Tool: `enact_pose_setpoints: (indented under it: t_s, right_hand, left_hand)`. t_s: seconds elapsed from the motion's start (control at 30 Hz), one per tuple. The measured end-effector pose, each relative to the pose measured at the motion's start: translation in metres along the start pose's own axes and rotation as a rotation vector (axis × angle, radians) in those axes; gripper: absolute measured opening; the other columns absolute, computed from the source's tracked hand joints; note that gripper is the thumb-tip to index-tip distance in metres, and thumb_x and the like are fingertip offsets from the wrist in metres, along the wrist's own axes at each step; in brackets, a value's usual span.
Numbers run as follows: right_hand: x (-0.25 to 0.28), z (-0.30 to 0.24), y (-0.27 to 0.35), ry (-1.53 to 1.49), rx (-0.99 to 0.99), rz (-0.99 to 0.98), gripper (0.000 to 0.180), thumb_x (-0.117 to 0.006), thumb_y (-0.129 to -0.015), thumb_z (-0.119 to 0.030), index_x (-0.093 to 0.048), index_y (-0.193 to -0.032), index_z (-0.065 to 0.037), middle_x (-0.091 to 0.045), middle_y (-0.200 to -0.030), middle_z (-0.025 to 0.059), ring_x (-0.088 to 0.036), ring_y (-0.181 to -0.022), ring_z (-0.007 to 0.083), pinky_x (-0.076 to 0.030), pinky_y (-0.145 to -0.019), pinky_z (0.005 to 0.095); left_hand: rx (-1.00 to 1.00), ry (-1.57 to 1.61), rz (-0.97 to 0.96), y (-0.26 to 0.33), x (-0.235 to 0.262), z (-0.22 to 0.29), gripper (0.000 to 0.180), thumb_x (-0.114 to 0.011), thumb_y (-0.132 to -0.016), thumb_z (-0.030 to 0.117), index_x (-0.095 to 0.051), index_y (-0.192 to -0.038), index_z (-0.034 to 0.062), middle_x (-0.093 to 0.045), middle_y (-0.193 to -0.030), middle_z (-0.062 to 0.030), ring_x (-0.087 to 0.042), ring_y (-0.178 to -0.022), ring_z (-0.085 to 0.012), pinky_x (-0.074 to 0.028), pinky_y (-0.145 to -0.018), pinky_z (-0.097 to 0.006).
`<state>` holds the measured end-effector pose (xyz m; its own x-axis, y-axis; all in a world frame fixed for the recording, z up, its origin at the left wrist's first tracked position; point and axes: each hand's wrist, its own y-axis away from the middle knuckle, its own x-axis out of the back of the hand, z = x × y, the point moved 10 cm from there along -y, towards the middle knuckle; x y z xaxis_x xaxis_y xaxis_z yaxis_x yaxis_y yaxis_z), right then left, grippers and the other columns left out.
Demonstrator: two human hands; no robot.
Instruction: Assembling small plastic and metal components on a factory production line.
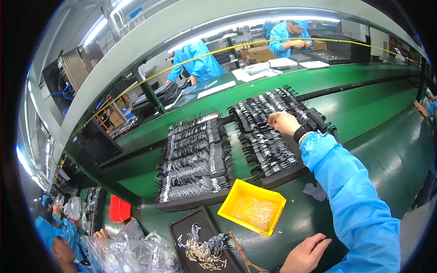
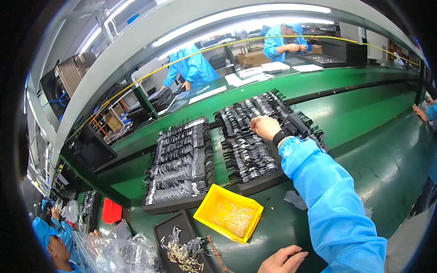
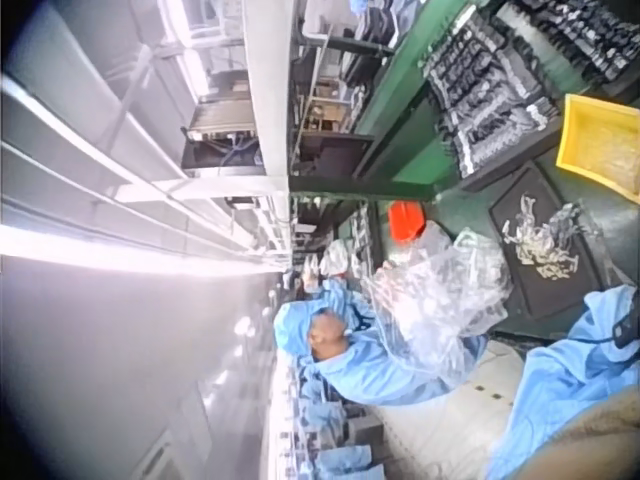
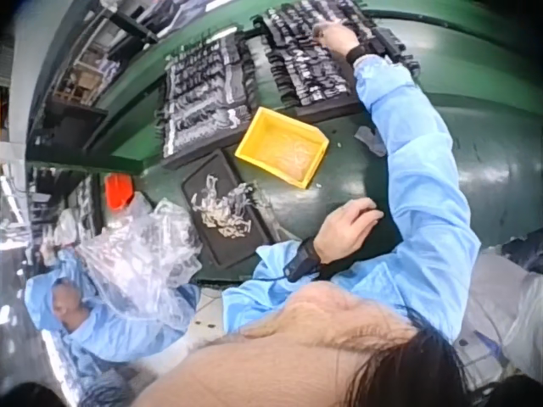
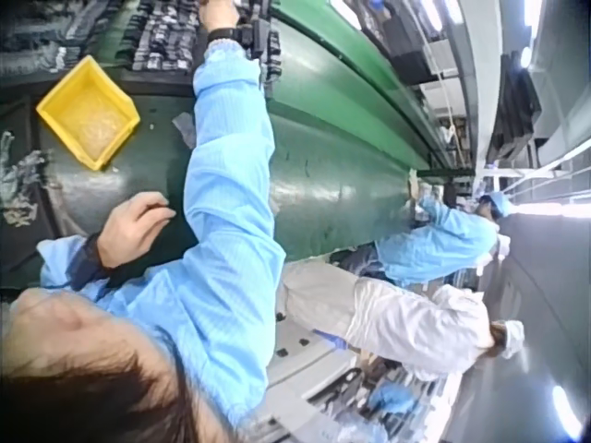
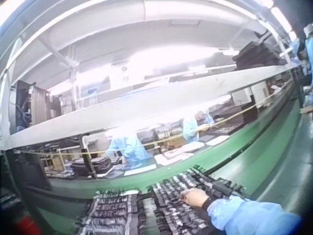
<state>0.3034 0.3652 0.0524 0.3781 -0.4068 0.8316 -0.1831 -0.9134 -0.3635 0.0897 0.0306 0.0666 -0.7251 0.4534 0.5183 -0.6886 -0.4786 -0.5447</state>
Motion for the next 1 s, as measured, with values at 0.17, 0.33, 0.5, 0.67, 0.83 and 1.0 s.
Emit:
enact_pose_setpoints:
  t_s: [0.17,0.33,0.5,0.67,0.83,1.0]
  right_hand:
    - [-0.018,-0.008,-0.006,-0.028,0.163,-0.059,0.017,-0.059,-0.076,-0.011,-0.067,-0.091,-0.014,-0.066,-0.084,0.0101,-0.063,-0.080,0.0289,-0.050,-0.072,0.0374]
    - [-0.012,-0.015,0.002,-0.081,0.220,0.028,0.023,-0.054,-0.079,-0.003,-0.061,-0.100,-0.002,-0.064,-0.088,0.0171,-0.062,-0.086,0.0322,-0.049,-0.077,0.0388]
    - [0.033,-0.031,0.030,-0.088,0.307,0.050,0.018,-0.054,-0.080,-0.002,-0.060,-0.096,0.002,-0.064,-0.087,0.0182,-0.062,-0.083,0.0324,-0.049,-0.074,0.0372]
    - [0.086,-0.119,0.107,-0.188,0.343,-0.081,0.015,-0.057,-0.081,-0.005,-0.058,-0.094,0.002,-0.061,-0.080,0.0161,-0.061,-0.073,0.0282,-0.048,-0.065,0.0323]
    - [0.103,-0.193,0.240,-0.224,0.506,-0.287,0.011,-0.062,-0.076,-0.008,-0.060,-0.087,-0.004,-0.060,-0.076,0.0113,-0.060,-0.068,0.0265,-0.049,-0.062,0.0332]
    - [0.079,-0.225,0.353,-0.403,0.629,-0.583,0.008,-0.066,-0.074,-0.014,-0.062,-0.079,-0.009,-0.060,-0.071,0.0043,-0.060,-0.063,0.0223,-0.050,-0.056,0.0302]
  left_hand:
    - [-0.009,0.040,0.002,0.000,0.004,0.001,0.021,-0.058,-0.074,0.001,-0.059,-0.095,0.0021,-0.054,-0.096,-0.0144,-0.057,-0.084,-0.0297,-0.048,-0.072,-0.034]
    - [-0.061,0.000,0.029,0.012,0.001,-0.009,0.032,-0.060,-0.072,0.000,-0.056,-0.104,0.0005,-0.052,-0.105,-0.0135,-0.056,-0.088,-0.0245,-0.047,-0.076,-0.032]
    - [-0.081,-0.064,0.035,0.015,0.013,-0.005,0.036,-0.051,-0.073,0.003,-0.053,-0.109,-0.0008,-0.052,-0.108,-0.0130,-0.055,-0.095,-0.0252,-0.046,-0.083,-0.034]
    - [0.103,-0.442,0.135,0.051,0.101,-0.009,0.024,-0.064,-0.070,0.006,-0.062,-0.094,0.0073,-0.061,-0.086,-0.0042,-0.060,-0.079,-0.0209,-0.047,-0.071,-0.032]
    - [0.538,-0.823,0.388,0.122,0.207,-0.057,0.006,-0.061,-0.078,0.006,-0.063,-0.083,0.0047,-0.061,-0.078,-0.0113,-0.059,-0.074,-0.0284,-0.046,-0.066,-0.037]
    - [0.700,-0.692,0.432,0.158,0.235,-0.074,0.013,-0.060,-0.079,0.006,-0.060,-0.092,0.0024,-0.059,-0.085,-0.0108,-0.057,-0.080,-0.0299,-0.046,-0.070,-0.036]
